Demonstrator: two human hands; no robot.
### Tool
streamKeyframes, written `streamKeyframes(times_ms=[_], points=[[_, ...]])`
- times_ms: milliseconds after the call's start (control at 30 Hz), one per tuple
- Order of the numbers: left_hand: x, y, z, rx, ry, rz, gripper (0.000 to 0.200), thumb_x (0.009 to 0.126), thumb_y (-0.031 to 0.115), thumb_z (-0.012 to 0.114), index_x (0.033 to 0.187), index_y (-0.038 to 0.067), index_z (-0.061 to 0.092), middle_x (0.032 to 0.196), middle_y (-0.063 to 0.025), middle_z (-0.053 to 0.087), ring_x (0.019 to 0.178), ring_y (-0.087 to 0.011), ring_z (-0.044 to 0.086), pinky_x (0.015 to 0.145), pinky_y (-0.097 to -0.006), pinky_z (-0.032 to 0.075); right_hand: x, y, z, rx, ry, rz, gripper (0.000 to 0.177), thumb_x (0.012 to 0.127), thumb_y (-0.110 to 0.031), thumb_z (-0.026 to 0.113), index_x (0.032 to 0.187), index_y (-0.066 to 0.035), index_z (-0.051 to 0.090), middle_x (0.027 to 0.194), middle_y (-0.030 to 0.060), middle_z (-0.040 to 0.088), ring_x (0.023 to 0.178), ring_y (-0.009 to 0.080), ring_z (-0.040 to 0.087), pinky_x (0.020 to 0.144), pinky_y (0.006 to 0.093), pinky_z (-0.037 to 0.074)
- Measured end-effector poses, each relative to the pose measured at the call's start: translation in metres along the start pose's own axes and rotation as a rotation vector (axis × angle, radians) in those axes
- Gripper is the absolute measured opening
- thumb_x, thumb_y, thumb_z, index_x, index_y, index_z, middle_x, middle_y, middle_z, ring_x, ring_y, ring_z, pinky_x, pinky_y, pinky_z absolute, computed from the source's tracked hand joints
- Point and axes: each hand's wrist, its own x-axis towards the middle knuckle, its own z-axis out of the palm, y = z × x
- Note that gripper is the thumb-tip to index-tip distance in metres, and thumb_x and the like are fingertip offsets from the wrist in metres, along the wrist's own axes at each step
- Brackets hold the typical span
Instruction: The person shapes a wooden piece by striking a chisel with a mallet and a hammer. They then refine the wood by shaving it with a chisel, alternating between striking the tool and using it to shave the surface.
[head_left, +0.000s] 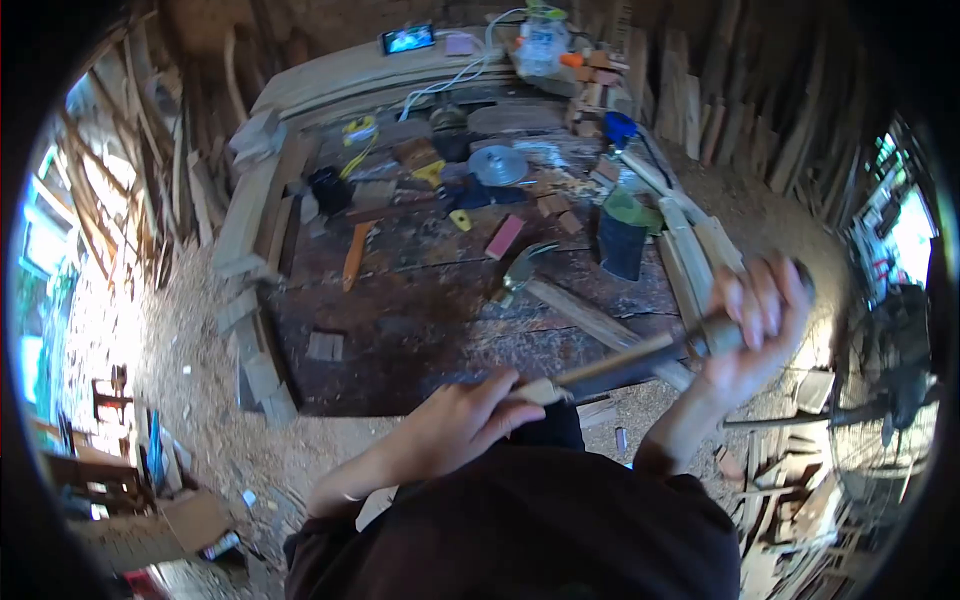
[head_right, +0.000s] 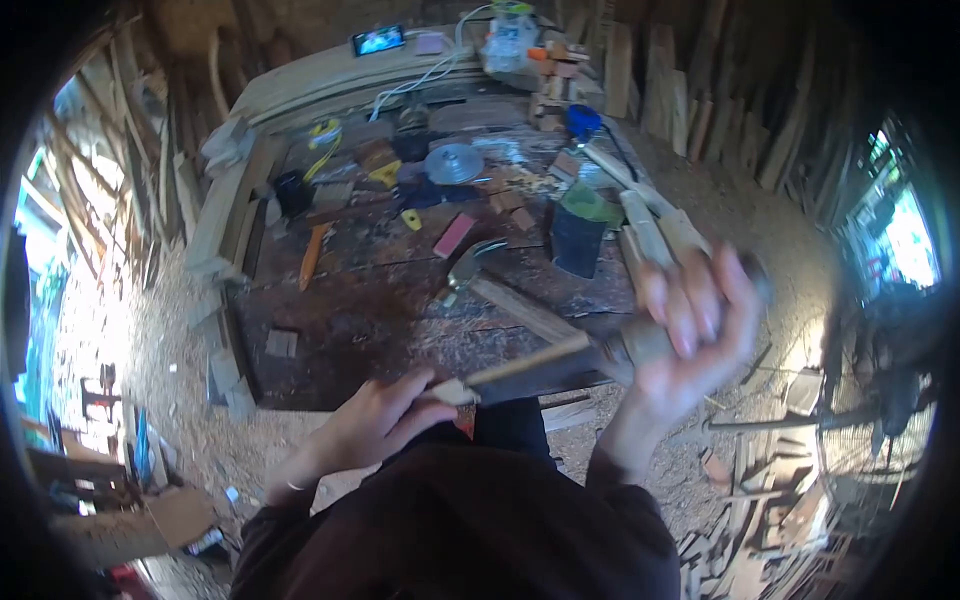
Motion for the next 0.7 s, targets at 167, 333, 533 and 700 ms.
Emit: streamKeyframes(times_ms=[167, 333, 533, 700], points=[[-0.045, 0.035, 0.002, 0.2, 0.043, 0.071, 0.03, 0.092, 0.028, 0.06, 0.097, 0.001, 0.049, 0.075, -0.0152, 0.063, 0.063, -0.0335, 0.064, 0.053, -0.0405, 0.051, -0.032, -0.022, 0.007, 0.314, -0.236, 0.117, 0.021, 0.093, -0.004, 0.042, 0.073, -0.011, 0.039, 0.051, -0.0034, 0.037, 0.034, 0.0058, 0.03, 0.051, 0.0249, 0.034], [-0.099, 0.005, -0.037, 0.332, 0.034, -0.516, 0.023, 0.092, 0.022, 0.06, 0.1, 0.003, 0.05, 0.077, -0.0136, 0.063, 0.07, -0.0355, 0.065, 0.056, -0.0417, 0.051, -0.037, -0.16, -0.076, 0.005, -0.11, -0.655, 0.017, 0.088, 0.002, 0.042, 0.075, -0.01, 0.044, 0.05, -0.002, 0.036, 0.05, 0.0056, 0.04, 0.067, 0.0251, 0.04], [-0.05, -0.01, -0.018, 0.229, 0.279, -0.249, 0.03, 0.093, 0.025, 0.058, 0.105, 0.001, 0.046, 0.086, -0.0154, 0.061, 0.074, -0.0366, 0.065, 0.058, -0.0423, 0.05, -0.049, -0.018, -0.016, -0.126, -0.118, -0.27, 0.014, 0.094, -0.007, 0.041, 0.081, -0.009, 0.045, 0.049, -0.0048, 0.036, 0.035, 0.0072, 0.029, 0.06, 0.0269, 0.037], [-0.025, -0.072, 0.006, 0.63, 0.286, -0.084, 0.032, 0.09, 0.026, 0.059, 0.106, 0.001, 0.047, 0.093, -0.0145, 0.057, 0.083, -0.0332, 0.062, 0.07, -0.0394, 0.048, -0.056, 0.038, 0.003, -0.474, -0.21, -0.25, 0.017, 0.096, -0.014, 0.041, 0.08, -0.013, 0.041, 0.05, -0.0036, 0.036, 0.036, 0.0076, 0.031, 0.058, 0.0294, 0.036]])
